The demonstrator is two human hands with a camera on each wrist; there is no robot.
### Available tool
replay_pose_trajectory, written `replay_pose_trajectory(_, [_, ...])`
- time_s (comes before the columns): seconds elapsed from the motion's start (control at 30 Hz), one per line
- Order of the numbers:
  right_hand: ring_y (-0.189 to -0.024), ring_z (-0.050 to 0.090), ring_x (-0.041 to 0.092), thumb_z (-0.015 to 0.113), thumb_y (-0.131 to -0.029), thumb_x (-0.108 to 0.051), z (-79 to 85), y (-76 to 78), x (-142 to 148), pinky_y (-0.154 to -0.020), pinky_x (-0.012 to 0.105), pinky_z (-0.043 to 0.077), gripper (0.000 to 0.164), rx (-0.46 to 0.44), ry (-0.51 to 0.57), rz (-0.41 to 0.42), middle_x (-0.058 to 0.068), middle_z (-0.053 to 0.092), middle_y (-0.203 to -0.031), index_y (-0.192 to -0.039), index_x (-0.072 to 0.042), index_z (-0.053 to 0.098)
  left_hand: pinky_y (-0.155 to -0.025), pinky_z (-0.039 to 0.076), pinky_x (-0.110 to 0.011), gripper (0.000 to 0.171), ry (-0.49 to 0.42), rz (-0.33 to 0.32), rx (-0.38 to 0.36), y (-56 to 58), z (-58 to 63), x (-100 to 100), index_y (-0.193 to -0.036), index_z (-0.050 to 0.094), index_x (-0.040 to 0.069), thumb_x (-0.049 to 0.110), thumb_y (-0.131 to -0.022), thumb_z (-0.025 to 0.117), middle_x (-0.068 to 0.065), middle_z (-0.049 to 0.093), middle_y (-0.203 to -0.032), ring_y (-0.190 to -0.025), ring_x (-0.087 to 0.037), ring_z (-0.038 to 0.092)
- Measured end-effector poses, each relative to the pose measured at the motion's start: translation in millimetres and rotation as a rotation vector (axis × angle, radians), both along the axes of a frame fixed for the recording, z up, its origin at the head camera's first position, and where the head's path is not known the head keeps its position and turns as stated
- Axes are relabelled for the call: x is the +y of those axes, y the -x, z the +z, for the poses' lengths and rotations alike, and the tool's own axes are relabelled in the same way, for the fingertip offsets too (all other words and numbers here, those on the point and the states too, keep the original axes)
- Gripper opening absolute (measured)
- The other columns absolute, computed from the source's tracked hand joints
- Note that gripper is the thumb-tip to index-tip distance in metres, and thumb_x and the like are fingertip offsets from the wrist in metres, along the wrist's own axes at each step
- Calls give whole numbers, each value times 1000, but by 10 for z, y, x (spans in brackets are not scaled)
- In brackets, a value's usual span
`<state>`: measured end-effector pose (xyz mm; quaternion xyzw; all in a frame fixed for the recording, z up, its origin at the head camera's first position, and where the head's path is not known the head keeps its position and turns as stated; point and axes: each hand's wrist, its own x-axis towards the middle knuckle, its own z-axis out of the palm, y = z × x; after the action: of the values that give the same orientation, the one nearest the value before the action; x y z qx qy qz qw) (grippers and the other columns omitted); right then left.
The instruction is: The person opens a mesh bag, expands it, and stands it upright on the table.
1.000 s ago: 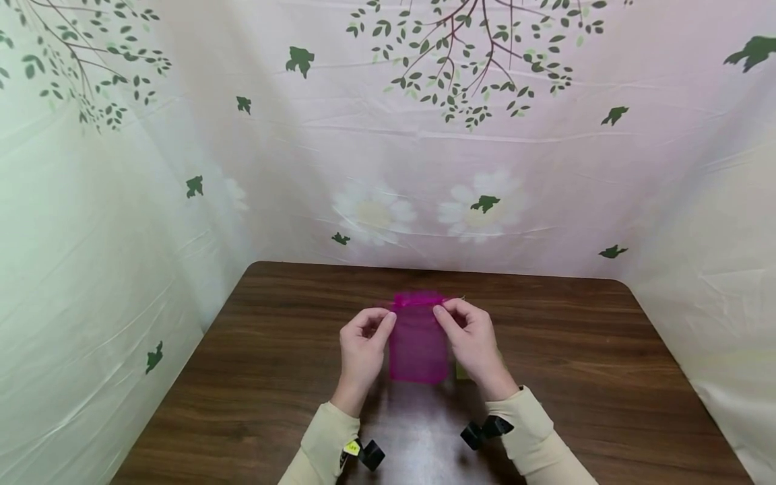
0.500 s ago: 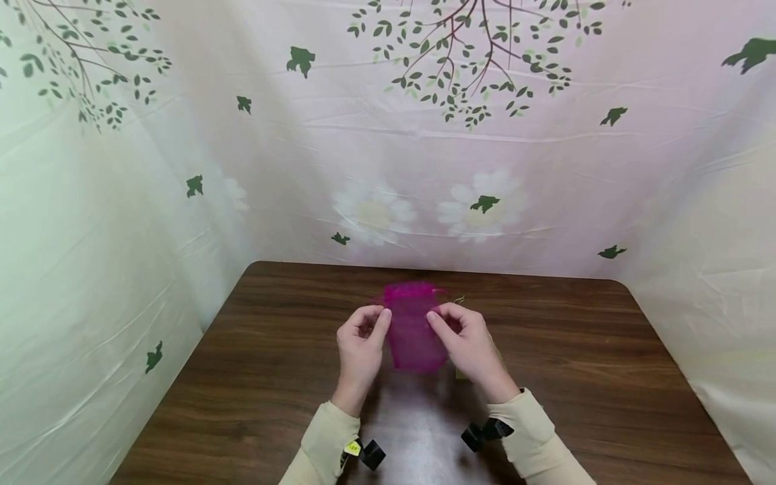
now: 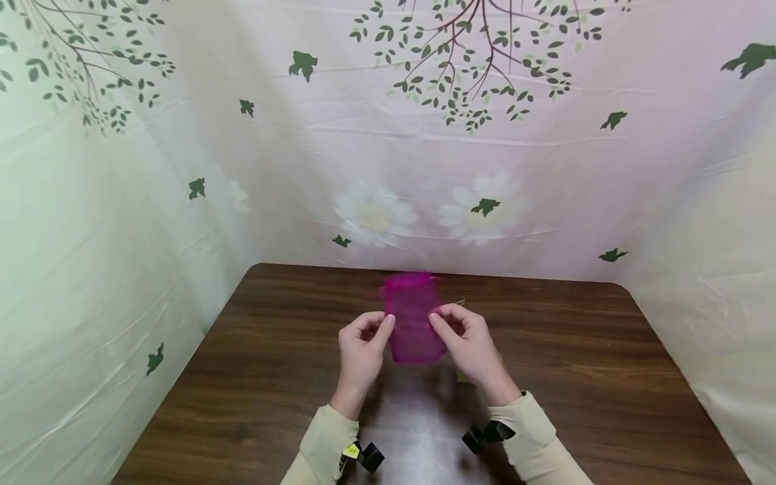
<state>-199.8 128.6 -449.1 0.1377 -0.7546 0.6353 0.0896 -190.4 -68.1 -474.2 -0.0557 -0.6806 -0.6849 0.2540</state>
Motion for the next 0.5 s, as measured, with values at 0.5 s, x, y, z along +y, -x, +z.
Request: replay_pose_trajectory(0.5, [-67, 64, 12, 70, -102, -12, -15, 64, 18, -63, 28, 59, 14, 37, 61, -17, 16, 71, -83, -97, 1, 73, -59, 43, -17, 18, 38, -179, 11, -17, -17, -19, -111, 78, 3, 7, -94, 78, -17, 76, -87, -71, -9, 62])
